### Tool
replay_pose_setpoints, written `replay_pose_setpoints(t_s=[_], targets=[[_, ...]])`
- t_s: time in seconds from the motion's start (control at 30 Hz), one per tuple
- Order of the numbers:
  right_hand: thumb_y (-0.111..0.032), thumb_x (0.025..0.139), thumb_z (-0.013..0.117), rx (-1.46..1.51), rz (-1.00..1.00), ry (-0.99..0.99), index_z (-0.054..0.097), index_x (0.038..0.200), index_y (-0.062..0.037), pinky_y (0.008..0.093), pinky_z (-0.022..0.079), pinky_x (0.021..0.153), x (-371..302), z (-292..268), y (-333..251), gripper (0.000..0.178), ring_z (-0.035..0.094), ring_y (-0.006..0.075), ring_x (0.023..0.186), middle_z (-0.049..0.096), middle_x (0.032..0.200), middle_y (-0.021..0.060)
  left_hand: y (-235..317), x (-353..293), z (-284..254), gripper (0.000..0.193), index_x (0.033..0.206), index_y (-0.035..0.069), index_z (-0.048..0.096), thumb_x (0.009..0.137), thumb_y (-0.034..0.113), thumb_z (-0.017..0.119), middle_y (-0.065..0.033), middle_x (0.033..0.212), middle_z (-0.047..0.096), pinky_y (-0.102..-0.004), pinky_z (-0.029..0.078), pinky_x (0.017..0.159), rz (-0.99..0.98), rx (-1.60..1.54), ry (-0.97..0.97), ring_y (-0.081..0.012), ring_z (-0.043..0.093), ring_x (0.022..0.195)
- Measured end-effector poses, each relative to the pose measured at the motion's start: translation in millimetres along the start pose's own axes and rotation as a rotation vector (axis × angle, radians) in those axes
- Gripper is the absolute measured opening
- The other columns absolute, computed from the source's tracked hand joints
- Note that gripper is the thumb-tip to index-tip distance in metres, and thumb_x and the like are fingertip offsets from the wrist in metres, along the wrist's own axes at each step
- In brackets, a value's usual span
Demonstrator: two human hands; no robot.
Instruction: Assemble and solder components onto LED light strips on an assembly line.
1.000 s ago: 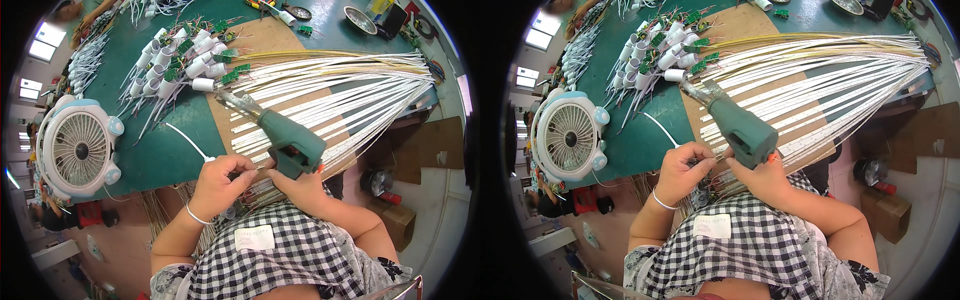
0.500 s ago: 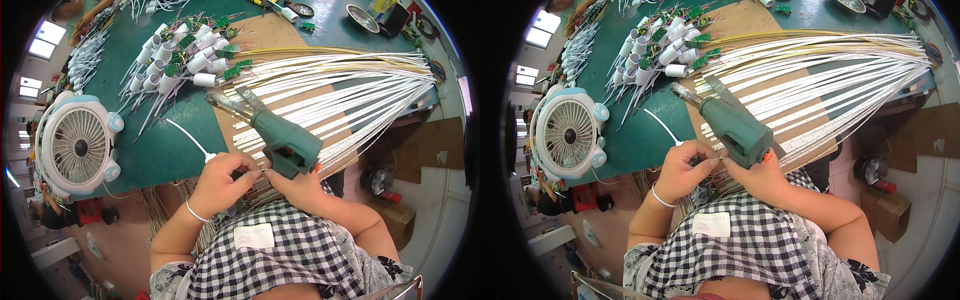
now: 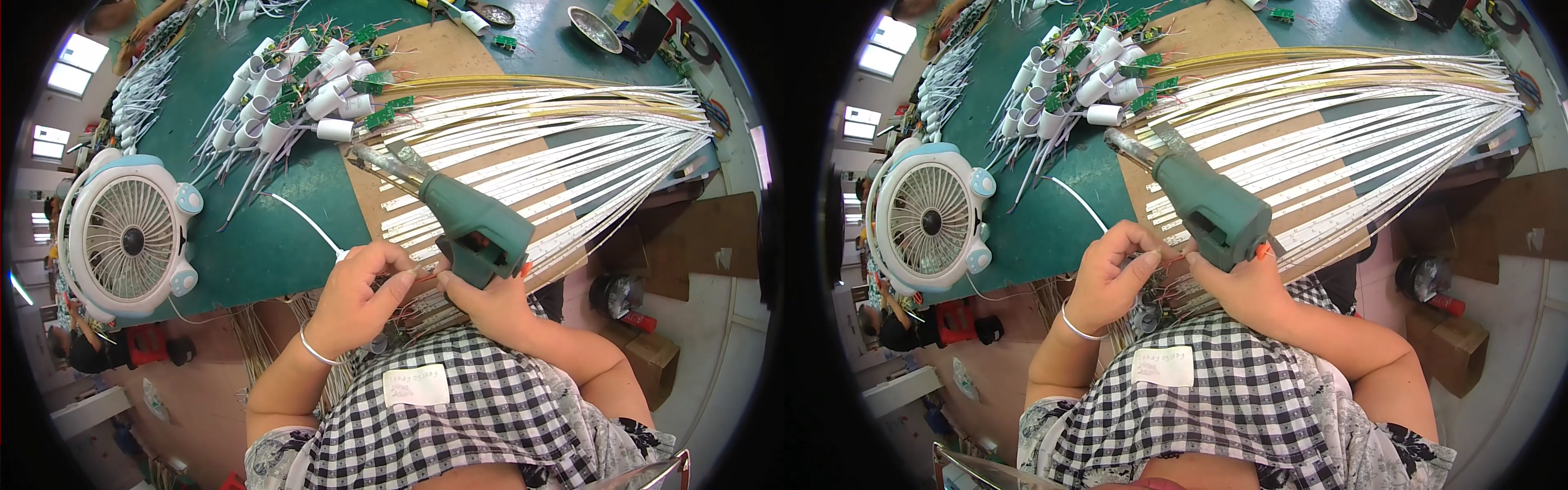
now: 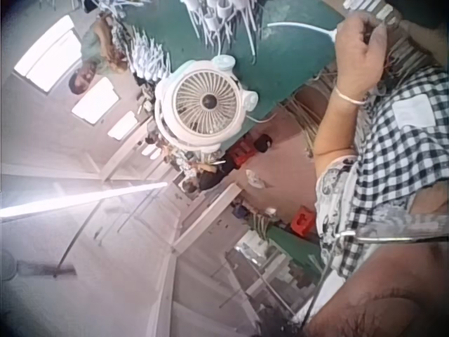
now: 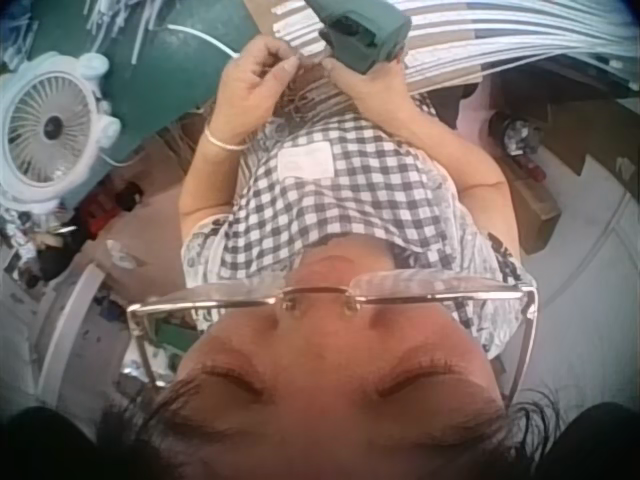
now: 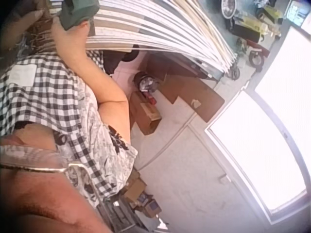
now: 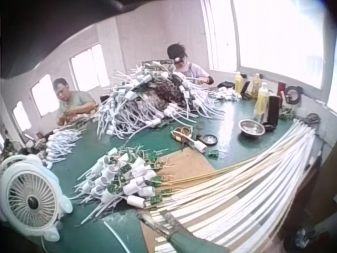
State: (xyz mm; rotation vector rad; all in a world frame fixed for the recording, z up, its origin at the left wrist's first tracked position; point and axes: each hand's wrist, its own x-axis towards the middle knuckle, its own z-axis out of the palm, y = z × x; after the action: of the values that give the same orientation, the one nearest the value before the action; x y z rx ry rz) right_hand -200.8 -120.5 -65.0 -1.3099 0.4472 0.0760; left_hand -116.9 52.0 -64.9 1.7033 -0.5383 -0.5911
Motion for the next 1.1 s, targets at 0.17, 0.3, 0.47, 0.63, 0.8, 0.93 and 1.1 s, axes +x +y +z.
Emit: replay_pose_setpoints(t_s=[0.17,0.3,0.47,0.63,0.8,0.93,1.1], targets=[[-0.001,0.080,0.067,-0.034,-0.040,-0.022,0.056,0.104,0.0022,0.0252,0.048,0.076,0.7,1.8,5.1,0.026,0.059,0.0096,0.088,0.063,0.096,0.0053,18.9,-0.4,2.9,0.012,0.087,0.006,0.060,0.078,0.007,0.067,-0.0062,0.083,0.064,-0.0290,0.044,0.070,0.098,0.360,-0.047,-0.0178,0.058,0.070],[-0.002,0.080,0.067,-0.052,-0.018,-0.046,0.056,0.103,0.0022,0.0241,0.048,0.076,0.0,5.5,2.5,0.025,0.059,0.0082,0.089,0.063,0.096,0.0053,16.6,-2.7,-1.8,0.014,0.081,0.009,0.062,0.070,0.005,0.069,-0.0041,0.078,0.062,-0.0315,0.040,0.069,0.242,0.471,-0.013,-0.0213,0.056,0.067],[-0.005,0.081,0.067,-0.059,0.092,-0.027,0.058,0.104,-0.0018,0.0243,0.047,0.076,0.3,3.5,-0.9,0.025,0.059,0.0085,0.088,0.064,0.096,0.0035,11.1,2.8,-14.4,0.019,0.078,0.011,0.063,0.062,0.004,0.069,-0.0006,0.074,0.059,-0.0329,0.038,0.066,0.525,0.980,0.176,-0.0179,0.056,0.066],[-0.007,0.084,0.060,-0.251,0.023,-0.026,0.059,0.099,-0.0041,0.0230,0.045,0.062,-20.9,-30.8,-13.0,0.016,0.056,0.0089,0.070,0.061,0.083,0.0021,-8.8,-0.2,-20.4,0.022,0.081,0.013,0.065,0.061,0.004,0.070,0.0034,0.072,0.056,-0.0345,0.034,0.069,0.648,1.088,0.155,-0.0146,0.055,0.067],[-0.006,0.085,0.050,-0.265,-0.058,0.022,0.058,0.109,-0.0045,0.0254,0.045,0.067,-64.8,-71.0,1.8,0.026,0.057,0.0122,0.071,0.060,0.077,0.0049,-23.0,-1.6,-18.3,0.023,0.082,0.013,0.067,0.061,0.004,0.070,0.0038,0.071,0.056,-0.0336,0.033,0.070,0.619,1.025,0.161,-0.0145,0.055,0.068],[-0.009,0.082,0.050,-0.316,-0.089,-0.080,0.053,0.122,-0.0010,0.0263,0.046,0.068,-68.2,-88.5,6.8,0.040,0.059,0.0149,0.072,0.061,0.086,0.0092,-19.8,2.5,-18.0,0.025,0.083,0.013,0.067,0.060,0.005,0.071,0.0045,0.072,0.055,-0.0341,0.033,0.073,0.637,1.047,0.187,-0.0141,0.055,0.070],[-0.010,0.085,0.056,-0.638,-0.224,-0.203,0.058,0.111,0.0034,0.0321,0.051,0.081,-55.4,-89.7,-0.5,0.029,0.064,0.0256,0.089,0.062,0.108,0.0162,-21.8,8.4,-18.7,0.023,0.083,0.014,0.067,0.062,0.007,0.070,0.0051,0.071,0.052,-0.0350,0.032,0.077,0.650,1.090,0.187,-0.0137,0.054,0.072]])
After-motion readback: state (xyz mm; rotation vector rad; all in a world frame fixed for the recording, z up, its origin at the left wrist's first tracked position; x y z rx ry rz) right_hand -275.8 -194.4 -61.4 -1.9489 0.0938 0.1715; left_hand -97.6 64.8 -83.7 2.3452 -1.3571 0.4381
